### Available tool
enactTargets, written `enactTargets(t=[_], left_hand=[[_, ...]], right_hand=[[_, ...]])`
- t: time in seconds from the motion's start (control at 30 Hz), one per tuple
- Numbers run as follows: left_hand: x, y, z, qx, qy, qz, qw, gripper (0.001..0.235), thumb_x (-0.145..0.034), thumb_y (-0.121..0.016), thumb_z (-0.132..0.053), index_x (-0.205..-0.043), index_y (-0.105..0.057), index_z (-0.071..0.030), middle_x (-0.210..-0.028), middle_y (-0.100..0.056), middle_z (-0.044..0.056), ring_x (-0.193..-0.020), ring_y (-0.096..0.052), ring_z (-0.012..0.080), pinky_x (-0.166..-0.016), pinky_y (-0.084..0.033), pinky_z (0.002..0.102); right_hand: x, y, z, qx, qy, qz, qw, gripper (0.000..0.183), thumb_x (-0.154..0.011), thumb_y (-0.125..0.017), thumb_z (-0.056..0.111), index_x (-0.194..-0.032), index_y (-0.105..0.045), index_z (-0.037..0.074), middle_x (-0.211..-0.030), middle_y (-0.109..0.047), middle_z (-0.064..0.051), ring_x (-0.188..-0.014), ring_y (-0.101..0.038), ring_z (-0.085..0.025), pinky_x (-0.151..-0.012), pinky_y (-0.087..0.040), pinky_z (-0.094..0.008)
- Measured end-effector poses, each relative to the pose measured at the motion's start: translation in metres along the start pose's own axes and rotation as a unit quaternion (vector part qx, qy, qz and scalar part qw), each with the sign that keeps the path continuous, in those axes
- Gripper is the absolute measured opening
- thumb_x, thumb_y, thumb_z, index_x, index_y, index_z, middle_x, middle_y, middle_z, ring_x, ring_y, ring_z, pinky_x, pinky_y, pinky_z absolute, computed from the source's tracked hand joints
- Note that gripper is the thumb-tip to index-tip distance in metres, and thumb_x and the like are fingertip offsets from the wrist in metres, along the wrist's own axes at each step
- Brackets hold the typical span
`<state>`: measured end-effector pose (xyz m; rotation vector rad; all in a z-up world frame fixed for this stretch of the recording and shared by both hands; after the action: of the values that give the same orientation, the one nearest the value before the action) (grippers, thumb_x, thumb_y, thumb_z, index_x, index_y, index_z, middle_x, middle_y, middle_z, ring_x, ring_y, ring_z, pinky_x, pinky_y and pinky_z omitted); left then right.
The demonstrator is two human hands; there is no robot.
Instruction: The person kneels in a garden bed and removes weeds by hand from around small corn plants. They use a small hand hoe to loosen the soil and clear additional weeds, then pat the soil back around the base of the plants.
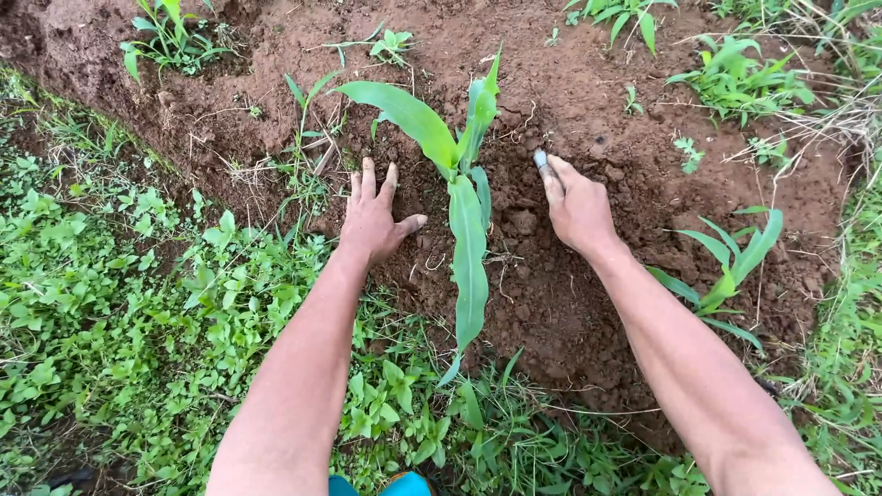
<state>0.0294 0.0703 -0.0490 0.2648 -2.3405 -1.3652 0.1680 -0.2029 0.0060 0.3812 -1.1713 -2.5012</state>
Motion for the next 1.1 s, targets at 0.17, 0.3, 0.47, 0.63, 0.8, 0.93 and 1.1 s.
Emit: enactTargets(t=[0.17, 0.3, 0.47, 0.63, 0.8, 0.93, 1.1], left_hand=[[0.002, -0.002, 0.002, 0.005, -0.001, 0.0, 1.0, 0.099, -0.09, -0.066, -0.065, -0.166, -0.021, -0.021, -0.172, -0.002, 0.016, -0.157, -0.011, 0.0408, -0.127, -0.022, 0.054], [-0.002, -0.004, 0.005, -0.008, -0.01, -0.012, 1.0, 0.1, -0.088, -0.066, -0.067, -0.166, -0.022, -0.022, -0.172, -0.003, 0.016, -0.156, -0.013, 0.0421, -0.126, -0.024, 0.054], [-0.006, -0.005, 0.009, 0.003, -0.014, -0.027, 1.0, 0.096, -0.089, -0.066, -0.067, -0.165, -0.026, -0.024, -0.172, -0.006, 0.014, -0.156, -0.015, 0.0411, -0.125, -0.025, 0.054], [-0.007, -0.005, 0.016, 0.03, -0.028, -0.075, 0.996, 0.066, -0.101, -0.062, -0.045, -0.159, -0.04, -0.023, -0.17, -0.017, 0.014, -0.154, -0.023, 0.0408, -0.126, -0.027, 0.051], [-0.008, -0.008, 0.026, 0.027, -0.013, -0.054, 0.998, 0.079, -0.089, -0.066, -0.064, -0.157, -0.041, -0.033, -0.171, -0.017, 0.005, -0.156, -0.021, 0.0335, -0.128, -0.024, 0.047], [0.01, 0.008, 0.012, 0.054, -0.031, -0.01, 0.998, 0.079, -0.093, -0.062, -0.057, -0.159, -0.033, -0.026, -0.171, -0.006, 0.011, -0.157, -0.006, 0.0342, -0.125, -0.015, 0.051], [0.006, 0.015, 0.015, 0.109, -0.007, -0.044, 0.993, 0.054, -0.1, -0.062, -0.032, -0.147, -0.049, -0.008, -0.166, -0.026, 0.012, -0.153, -0.023, 0.0335, -0.121, -0.027, 0.055]], right_hand=[[0.027, 0.008, 0.023, 0.023, 0.058, 0.001, 0.998, 0.041, -0.104, -0.05, 0.013, -0.143, -0.062, 0.01, -0.118, -0.07, -0.027, -0.108, -0.067, -0.046, -0.092, -0.054, -0.056], [0.043, 0.013, 0.033, 0.131, 0.075, -0.006, 0.988, 0.043, -0.103, -0.054, 0.022, -0.145, -0.059, 0.02, -0.11, -0.073, -0.019, -0.099, -0.07, -0.044, -0.083, -0.056, -0.058], [0.065, 0.023, 0.022, 0.165, 0.109, -0.032, 0.98, 0.043, -0.101, -0.058, 0.024, -0.144, -0.061, 0.023, -0.106, -0.072, -0.017, -0.095, -0.071, -0.043, -0.078, -0.058, -0.058], [0.095, 0.033, 0.024, 0.137, 0.067, -0.031, 0.988, 0.038, -0.103, -0.057, 0.018, -0.14, -0.066, 0.012, -0.115, -0.075, -0.016, -0.105, -0.071, -0.036, -0.089, -0.057, -0.047], [0.108, 0.06, 0.037, 0.177, 0.151, -0.044, 0.972, 0.037, -0.098, -0.068, 0.02, -0.132, -0.069, 0.007, -0.114, -0.074, -0.021, -0.104, -0.071, -0.038, -0.088, -0.057, -0.05], [0.096, 0.107, -0.023, 0.292, -0.079, 0.105, 0.947, 0.042, -0.104, -0.045, 0.051, -0.123, -0.07, 0.024, -0.079, -0.074, -0.002, -0.066, -0.066, -0.018, -0.062, -0.055, -0.033], [0.143, 0.112, -0.055, 0.372, 0.018, 0.276, 0.886, 0.021, -0.091, -0.063, 0.046, -0.107, -0.066, 0.032, -0.07, -0.072, 0.014, -0.048, -0.061, 0.0, -0.042, -0.056, -0.013]])
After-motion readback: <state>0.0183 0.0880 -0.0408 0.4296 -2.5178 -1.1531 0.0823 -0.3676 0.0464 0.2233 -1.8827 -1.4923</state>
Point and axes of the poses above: each hand's wrist, its own x-axis away from the middle knuckle, its own y-axis out of the back of the hand, z = x × y, the point moved 10 cm from there along -x, towards the middle knuckle
